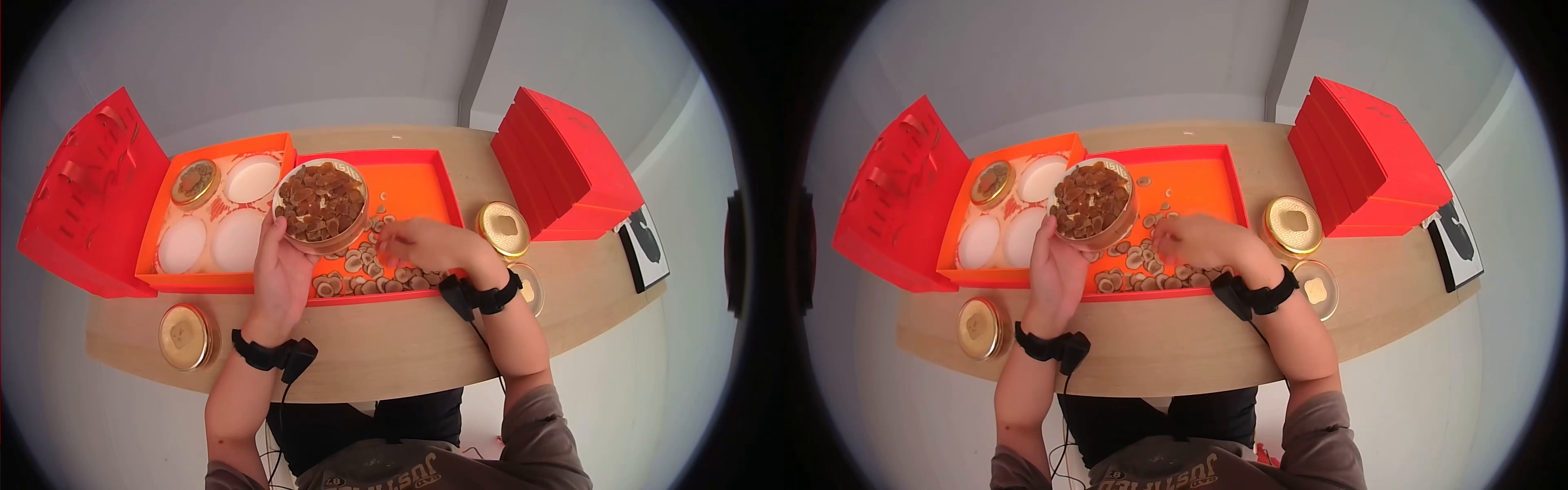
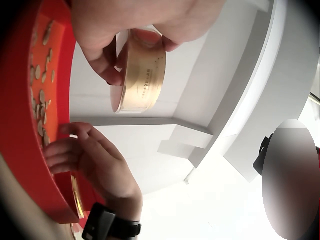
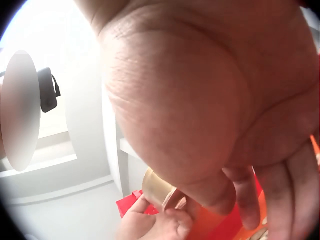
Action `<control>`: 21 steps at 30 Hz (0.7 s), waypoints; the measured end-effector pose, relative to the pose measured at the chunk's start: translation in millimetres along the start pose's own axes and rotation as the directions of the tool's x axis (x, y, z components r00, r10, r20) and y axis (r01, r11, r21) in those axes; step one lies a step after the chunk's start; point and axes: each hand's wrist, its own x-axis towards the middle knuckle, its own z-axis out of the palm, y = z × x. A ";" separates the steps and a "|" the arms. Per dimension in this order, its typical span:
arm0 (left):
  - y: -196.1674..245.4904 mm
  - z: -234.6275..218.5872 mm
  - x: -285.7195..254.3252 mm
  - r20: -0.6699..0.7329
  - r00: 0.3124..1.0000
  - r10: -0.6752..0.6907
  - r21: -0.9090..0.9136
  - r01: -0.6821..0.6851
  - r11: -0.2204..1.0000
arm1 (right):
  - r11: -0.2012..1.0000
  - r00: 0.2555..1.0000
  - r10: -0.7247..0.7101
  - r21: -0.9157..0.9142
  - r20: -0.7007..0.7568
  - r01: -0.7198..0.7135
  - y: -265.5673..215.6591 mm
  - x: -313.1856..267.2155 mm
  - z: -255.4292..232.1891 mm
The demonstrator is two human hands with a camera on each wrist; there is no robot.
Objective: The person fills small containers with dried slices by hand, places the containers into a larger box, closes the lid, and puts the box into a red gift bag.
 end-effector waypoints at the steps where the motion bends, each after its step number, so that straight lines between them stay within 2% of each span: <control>1: 0.4 2.1 -0.2 -0.013 1.000 0.005 0.004 -0.005 1.000 | 0.991 0.985 0.048 0.115 0.164 -0.068 -2.1 0.4 2.8; 2: 0.9 3.1 -0.4 -0.012 1.000 0.001 0.005 -0.001 1.000 | 0.991 0.985 0.049 0.118 0.163 -0.069 -4.4 0.5 7.1; 4: 0.9 4.0 -0.8 -0.017 1.000 -0.006 0.000 0.006 1.000 | 0.997 0.983 -0.070 -0.023 0.170 0.075 -8.4 0.6 16.0; 5: 0.5 -0.6 0.1 -0.015 1.000 -0.010 0.002 0.010 1.000 | 0.997 0.983 -0.068 -0.020 0.168 0.073 -13.6 -2.5 15.2; 7: 0.0 -13.7 2.7 0.069 0.997 -0.036 -0.054 0.039 0.998 | 0.995 0.993 0.079 0.058 0.092 -0.085 -26.6 -10.5 9.5; 8: 0.1 -13.0 2.7 0.069 0.997 -0.036 -0.054 0.040 0.998 | 0.995 0.993 0.080 0.058 0.092 -0.085 -16.0 -4.2 9.6; 9: 0.7 -11.9 2.7 0.068 0.997 -0.030 -0.054 0.033 0.998 | 0.997 0.997 -0.064 0.033 -0.035 0.065 0.3 5.6 10.1; 10: 1.0 -11.2 2.7 0.067 0.998 -0.022 -0.053 0.026 0.998 | 0.978 0.965 -0.210 -0.012 -0.156 0.211 14.3 12.5 10.1; 14: -0.6 -13.1 3.3 0.044 0.999 -0.023 -0.056 0.026 0.998 | 0.989 0.980 -0.129 0.057 -0.151 0.139 8.3 8.4 6.2; 16: -0.4 -14.0 3.2 0.052 0.998 -0.026 -0.067 0.029 0.997 | 0.985 0.991 -0.108 0.141 0.081 0.096 -3.3 5.0 17.1; 17: -0.5 -14.4 3.0 0.054 0.998 -0.029 -0.066 0.032 0.997 | 0.985 0.991 -0.107 0.144 0.079 0.095 -7.2 3.7 25.1; 19: 0.5 -14.8 3.4 0.077 0.997 -0.031 -0.082 0.037 0.996 | 0.953 0.946 -0.302 0.072 0.120 0.295 -16.2 1.9 40.5; 21: 2.6 -13.3 2.5 0.074 0.997 -0.034 -0.077 0.040 0.996 | 0.965 0.951 -0.260 0.067 0.168 0.252 -29.8 -0.4 48.7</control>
